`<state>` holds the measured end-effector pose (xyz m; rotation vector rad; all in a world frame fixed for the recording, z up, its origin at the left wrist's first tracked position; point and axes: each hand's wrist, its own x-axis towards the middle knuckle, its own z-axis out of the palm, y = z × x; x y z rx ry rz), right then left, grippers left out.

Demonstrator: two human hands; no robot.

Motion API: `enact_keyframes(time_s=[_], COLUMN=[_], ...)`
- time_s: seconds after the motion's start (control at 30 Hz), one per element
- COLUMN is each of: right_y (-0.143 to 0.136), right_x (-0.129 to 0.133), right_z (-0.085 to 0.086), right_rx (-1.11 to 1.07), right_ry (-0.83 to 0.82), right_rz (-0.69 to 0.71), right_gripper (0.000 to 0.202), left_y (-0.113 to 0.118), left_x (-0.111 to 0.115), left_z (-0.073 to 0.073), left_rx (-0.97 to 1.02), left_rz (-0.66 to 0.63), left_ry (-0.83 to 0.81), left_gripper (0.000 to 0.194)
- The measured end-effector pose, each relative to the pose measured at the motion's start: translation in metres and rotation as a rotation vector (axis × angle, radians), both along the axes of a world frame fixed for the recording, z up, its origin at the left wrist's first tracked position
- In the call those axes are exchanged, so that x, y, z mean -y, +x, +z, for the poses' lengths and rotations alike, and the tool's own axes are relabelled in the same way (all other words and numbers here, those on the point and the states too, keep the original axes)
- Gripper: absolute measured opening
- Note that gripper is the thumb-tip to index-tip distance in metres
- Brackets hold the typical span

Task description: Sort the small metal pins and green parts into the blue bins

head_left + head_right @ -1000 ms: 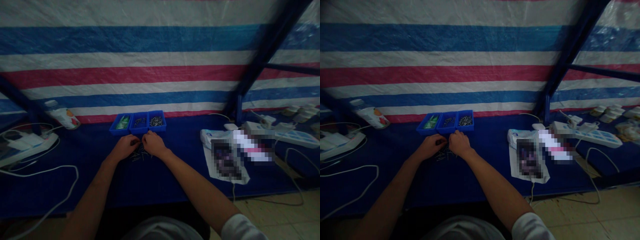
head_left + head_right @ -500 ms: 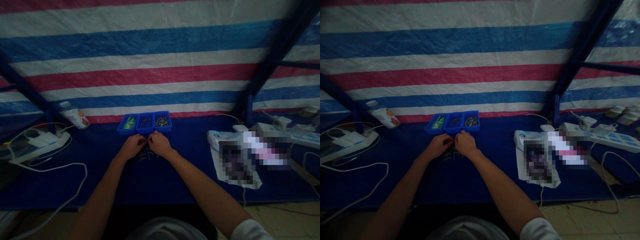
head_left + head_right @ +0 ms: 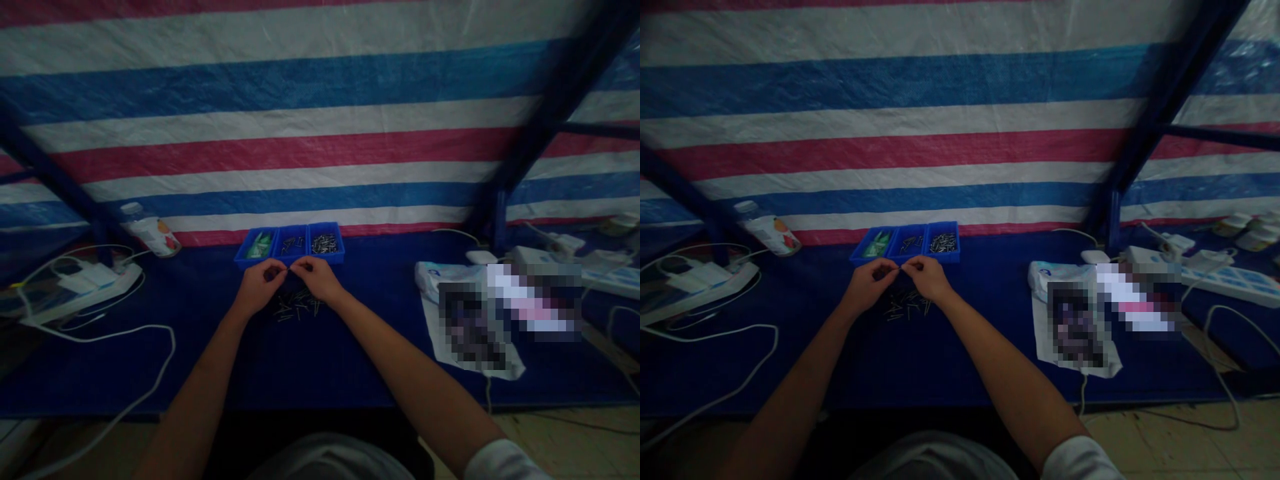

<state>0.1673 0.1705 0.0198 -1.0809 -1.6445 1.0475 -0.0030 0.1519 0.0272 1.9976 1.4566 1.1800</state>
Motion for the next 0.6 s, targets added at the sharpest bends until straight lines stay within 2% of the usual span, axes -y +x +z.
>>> enact_keyframes(time_s=[0.13, 0.3, 0.37, 0.5, 0.6], right_y=[-0.0007, 0.0029, 0.0036, 0.0039, 0.0066], right_x=[-0.0019, -0.0016, -0.0017, -0.0042, -0.0076], right_z=[0.0008, 0.0001, 0.0002, 0.0013, 0.0003], right_rx=[-0.115, -0.026, -0.029, -0.245, -0.158], right_ry=[-0.076, -0.185, -0.217, -0.232, -0.174], right_rz=[-0.001, -0.086, -0.113, -0.12, -0.135], right_gripper=[0.018, 0.035, 0.037, 0.036, 0.029], left_y=[0.0009, -0.0009, -0.0021, -0.0037, -0.0051], left_x=[0.0001, 0.0006, 0.0002, -0.001, -0.0011], left_z=[0.0012, 0.0042, 0.0046, 0.0041, 0.0045], left_rx=[0.084, 0.162, 0.164, 0.132, 0.102], left_rz=[-0.022, 0.039, 0.086, 0.131, 0.14], left_ry=[-0.015, 0.002, 0.018, 0.022, 0.004], left_gripper=[0.019, 0.023, 0.023, 0.022, 0.021])
